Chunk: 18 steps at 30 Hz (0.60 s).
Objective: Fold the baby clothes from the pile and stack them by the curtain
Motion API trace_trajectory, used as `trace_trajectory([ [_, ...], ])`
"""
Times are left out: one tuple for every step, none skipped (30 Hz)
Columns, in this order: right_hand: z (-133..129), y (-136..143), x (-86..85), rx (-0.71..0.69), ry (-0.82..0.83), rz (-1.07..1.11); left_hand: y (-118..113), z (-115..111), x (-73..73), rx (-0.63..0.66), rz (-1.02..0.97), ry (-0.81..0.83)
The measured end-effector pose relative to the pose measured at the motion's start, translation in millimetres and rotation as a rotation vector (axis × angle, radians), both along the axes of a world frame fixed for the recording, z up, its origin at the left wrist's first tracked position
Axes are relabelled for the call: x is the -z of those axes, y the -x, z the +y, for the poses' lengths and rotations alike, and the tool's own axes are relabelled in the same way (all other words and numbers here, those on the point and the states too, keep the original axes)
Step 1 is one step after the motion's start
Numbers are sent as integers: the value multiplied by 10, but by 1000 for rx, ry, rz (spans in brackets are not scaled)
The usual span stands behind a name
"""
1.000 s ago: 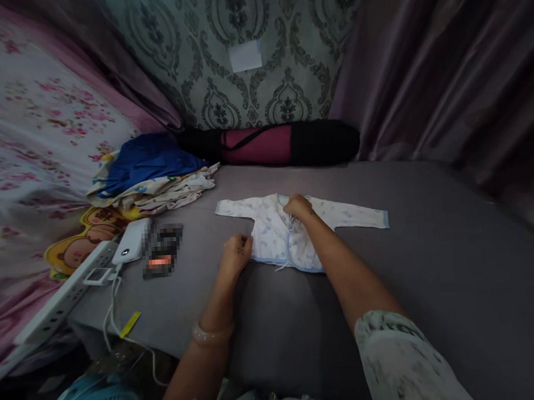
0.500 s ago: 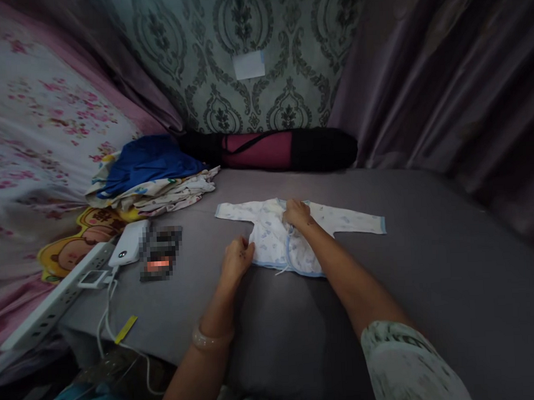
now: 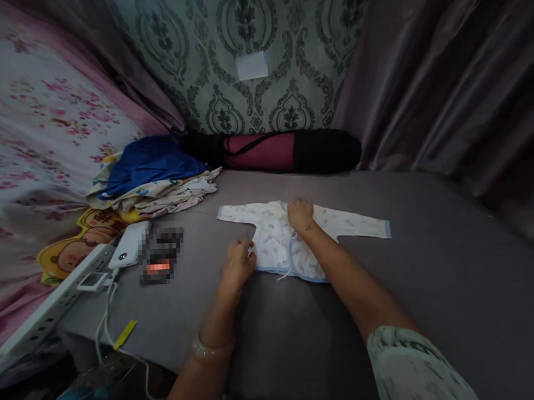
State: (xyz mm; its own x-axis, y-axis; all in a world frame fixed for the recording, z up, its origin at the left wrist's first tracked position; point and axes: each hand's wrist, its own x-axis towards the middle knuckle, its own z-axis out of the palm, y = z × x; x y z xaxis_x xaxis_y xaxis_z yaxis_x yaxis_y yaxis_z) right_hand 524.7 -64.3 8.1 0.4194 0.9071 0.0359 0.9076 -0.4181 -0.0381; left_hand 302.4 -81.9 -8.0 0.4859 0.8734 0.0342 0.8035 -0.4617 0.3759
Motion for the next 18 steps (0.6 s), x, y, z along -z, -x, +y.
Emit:
trace_trajectory([
  [21, 64, 8, -26, -12, -19, -15, -2, 3, 43, -6, -54],
  [48, 135, 28, -69, -24, -23, -36, -7, 12, 102, -17, -105],
  [80, 210, 62, -129, -29, -8, -64, -17, 26, 172, -25, -146],
  [115, 283, 107, -191, -30, 25, -95, -31, 48, 246, -22, -170],
  [152, 349, 161, -238, -27, 68, -127, -50, 75, 307, -4, -171],
  [188, 401, 222, -255, -24, 113, -158, -72, 106, 348, 29, -151],
  [222, 439, 286, -241, -20, 155, -185, -96, 138, 369, 70, -114],
  [250, 460, 348, -202, -19, 186, -205, -119, 166, 373, 109, -68],
  [274, 467, 405, -156, -24, 205, -219, -138, 190, 368, 139, -22],
  [294, 461, 455, -118, -34, 218, -227, -152, 205, 359, 158, 19],
  [310, 449, 496, -90, -52, 225, -232, -160, 213, 354, 168, 51],
  [324, 433, 527, -73, -75, 226, -234, -160, 214, 353, 172, 77],
  [338, 419, 549, -58, -98, 222, -235, -155, 209, 355, 172, 100],
  [353, 408, 562, -40, -118, 216, -236, -146, 200, 357, 174, 121],
  [370, 403, 567, -23, -134, 210, -237, -134, 189, 361, 177, 141],
  [389, 401, 563, -12, -145, 205, -237, -122, 176, 364, 181, 159],
  [409, 400, 551, -8, -151, 204, -234, -110, 164, 365, 184, 176],
  [428, 396, 528, -6, -148, 212, -227, -101, 153, 366, 188, 190],
])
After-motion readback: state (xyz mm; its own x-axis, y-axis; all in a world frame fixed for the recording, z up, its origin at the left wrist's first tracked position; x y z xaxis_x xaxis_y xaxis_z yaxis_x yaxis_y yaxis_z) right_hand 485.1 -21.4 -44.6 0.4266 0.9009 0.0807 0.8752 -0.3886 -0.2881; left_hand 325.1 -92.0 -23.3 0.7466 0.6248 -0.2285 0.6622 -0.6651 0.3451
